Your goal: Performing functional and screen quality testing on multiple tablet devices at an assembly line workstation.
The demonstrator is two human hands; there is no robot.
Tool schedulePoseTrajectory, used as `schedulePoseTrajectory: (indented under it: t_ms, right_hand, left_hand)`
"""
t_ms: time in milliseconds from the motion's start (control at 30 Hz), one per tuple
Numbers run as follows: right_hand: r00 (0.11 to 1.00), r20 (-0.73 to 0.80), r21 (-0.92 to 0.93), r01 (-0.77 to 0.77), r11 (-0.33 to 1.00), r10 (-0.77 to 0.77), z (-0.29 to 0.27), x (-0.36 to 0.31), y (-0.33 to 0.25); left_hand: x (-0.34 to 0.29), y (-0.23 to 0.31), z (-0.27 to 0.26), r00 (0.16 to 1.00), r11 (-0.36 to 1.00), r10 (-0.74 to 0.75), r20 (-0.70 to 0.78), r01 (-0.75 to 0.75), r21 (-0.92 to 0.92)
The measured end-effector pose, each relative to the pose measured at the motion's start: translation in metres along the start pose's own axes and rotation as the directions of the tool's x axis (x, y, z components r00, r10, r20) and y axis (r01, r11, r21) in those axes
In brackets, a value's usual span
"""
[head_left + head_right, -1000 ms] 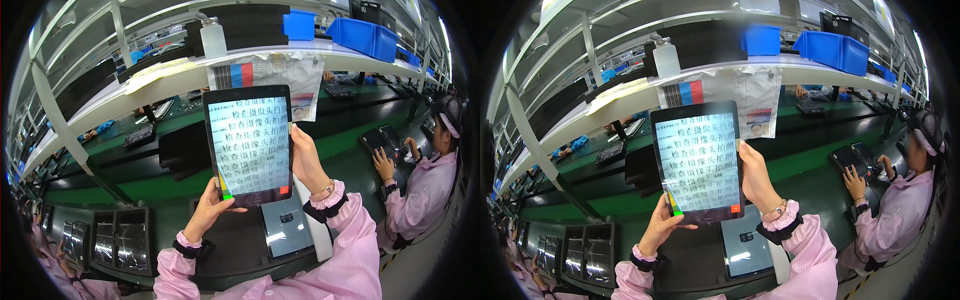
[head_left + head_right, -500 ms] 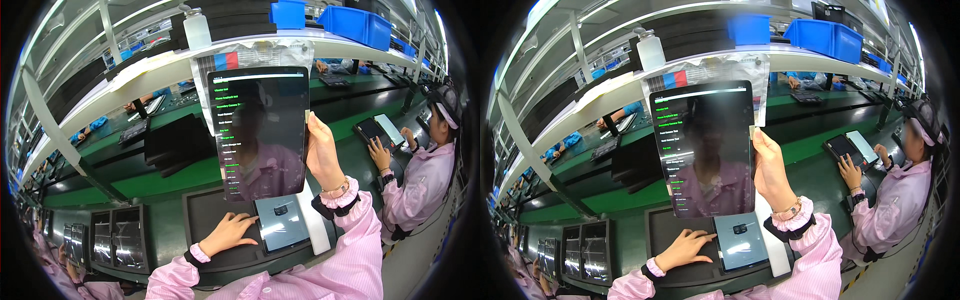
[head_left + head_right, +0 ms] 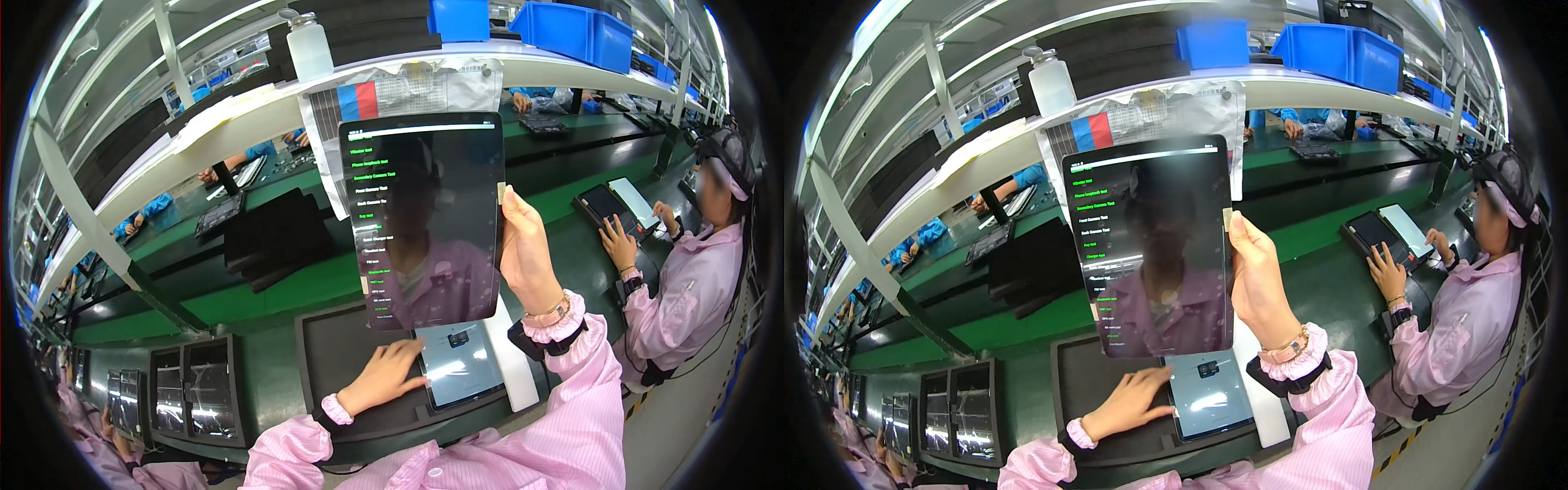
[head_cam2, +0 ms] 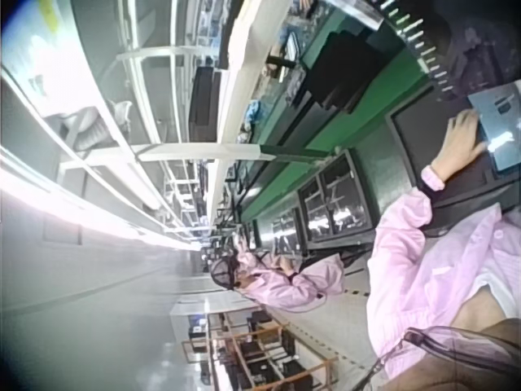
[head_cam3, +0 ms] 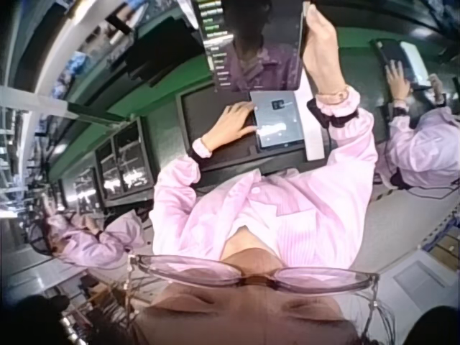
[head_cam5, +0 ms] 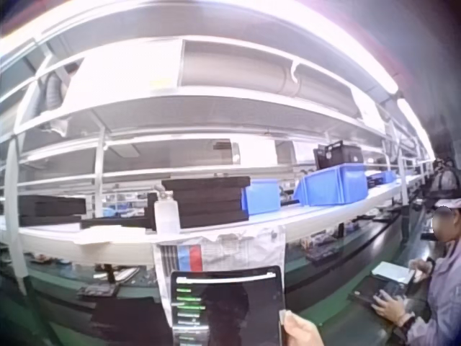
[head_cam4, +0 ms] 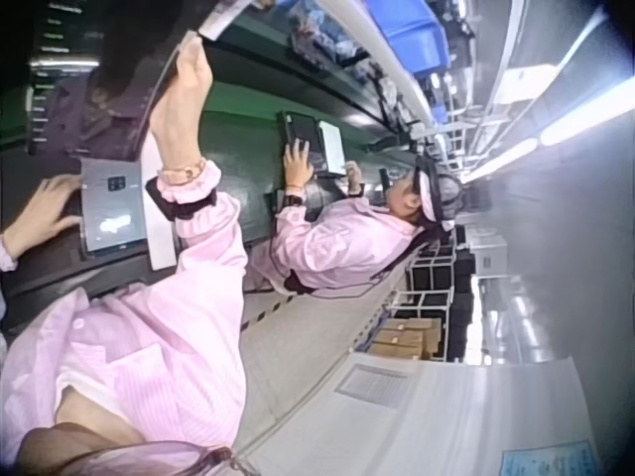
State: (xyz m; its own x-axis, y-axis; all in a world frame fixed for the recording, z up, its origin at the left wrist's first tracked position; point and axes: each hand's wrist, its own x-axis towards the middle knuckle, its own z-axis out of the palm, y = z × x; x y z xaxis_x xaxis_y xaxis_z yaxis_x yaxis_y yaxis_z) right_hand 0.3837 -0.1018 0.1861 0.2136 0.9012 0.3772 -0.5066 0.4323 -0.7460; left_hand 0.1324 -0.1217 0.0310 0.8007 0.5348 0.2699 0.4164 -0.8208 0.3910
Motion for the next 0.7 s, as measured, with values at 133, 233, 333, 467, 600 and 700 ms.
schedulePoseTrajectory:
  t_ms: [133, 233, 333, 467, 600, 700]
  right_hand:
    - [1.000, -0.014, -0.006, 0.025, 1.000, -0.025, 0.001, -0.002, 0.000]
    - [0.999, -0.002, 0.000, 0.035, 0.999, -0.035, 0.001, -0.003, -0.002]
    - [0.998, 0.008, 0.000, 0.061, 0.998, -0.061, 0.001, -0.006, -0.007]
    - [0.999, -0.043, -0.033, 0.031, 0.999, -0.033, 0.002, -0.010, -0.010]
    - [0.991, -0.126, -0.083, 0.029, 0.996, -0.039, 0.003, -0.014, -0.008]
    - [0.992, -0.119, -0.076, 0.018, 0.997, -0.027, 0.004, -0.014, -0.006]
  left_hand:
    - [0.010, -0.008, -0.007, 0.995, 0.997, -0.075, -0.071, 0.077, 0.023]
    - [0.025, -0.001, -0.003, 0.995, 0.993, 0.099, 0.007, -0.099, 0.062]
    - [0.031, 0.027, 0.011, 0.943, 0.960, 0.264, 0.201, -0.277, 0.040]
    - [0.030, 0.050, 0.016, 0.913, 0.920, 0.373, 0.167, -0.387, 0.059]
    - [0.011, 0.043, 0.000, 0.952, 0.938, 0.288, 0.105, -0.302, 0.167]
    - [-0.007, 0.029, -0.010, 0.976, 0.941, 0.215, 0.044, -0.220, 0.257]
